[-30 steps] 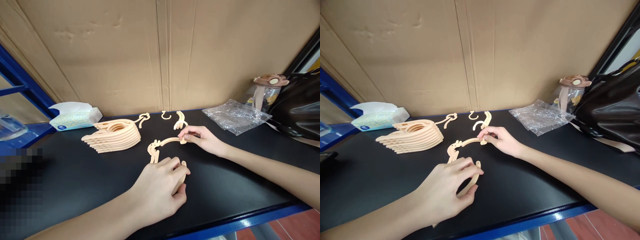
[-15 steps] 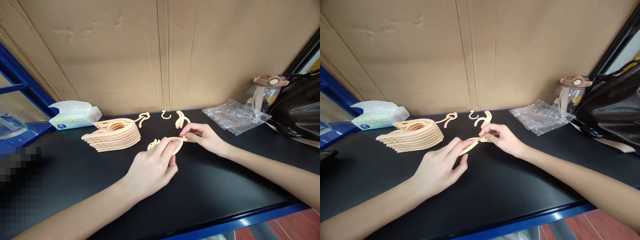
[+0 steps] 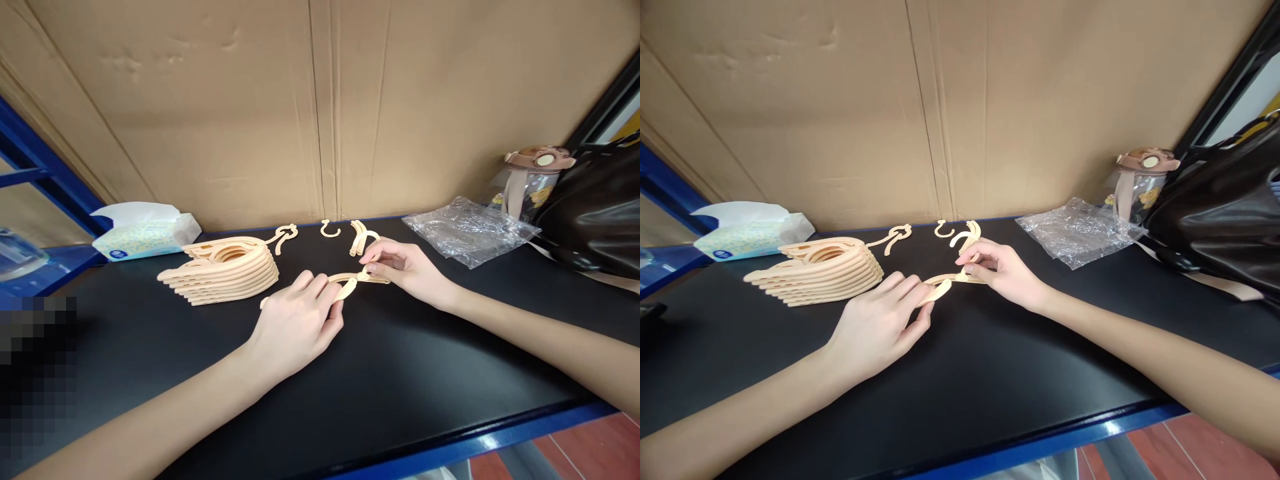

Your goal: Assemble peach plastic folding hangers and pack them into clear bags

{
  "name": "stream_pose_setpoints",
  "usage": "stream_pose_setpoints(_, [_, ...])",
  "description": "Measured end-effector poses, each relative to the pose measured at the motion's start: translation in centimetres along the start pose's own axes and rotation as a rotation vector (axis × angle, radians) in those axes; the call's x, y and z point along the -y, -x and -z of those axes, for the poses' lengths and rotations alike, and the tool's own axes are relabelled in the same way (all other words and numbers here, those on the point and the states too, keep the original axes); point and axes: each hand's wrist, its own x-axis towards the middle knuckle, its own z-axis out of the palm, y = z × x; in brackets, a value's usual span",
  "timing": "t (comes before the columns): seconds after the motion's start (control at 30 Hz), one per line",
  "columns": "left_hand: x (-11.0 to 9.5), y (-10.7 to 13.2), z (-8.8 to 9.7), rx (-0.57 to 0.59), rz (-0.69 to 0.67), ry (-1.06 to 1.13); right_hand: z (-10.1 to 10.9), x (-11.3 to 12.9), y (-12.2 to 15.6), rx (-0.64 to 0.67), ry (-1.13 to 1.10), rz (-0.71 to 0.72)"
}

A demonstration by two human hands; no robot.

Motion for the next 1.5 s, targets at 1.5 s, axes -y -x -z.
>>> stream_pose_setpoints(1.5, [0.8,0.0,-0.5,-0.063,-0.203,0.104,1.1,1.7,-0.1,0.226,-0.152,-0.211])
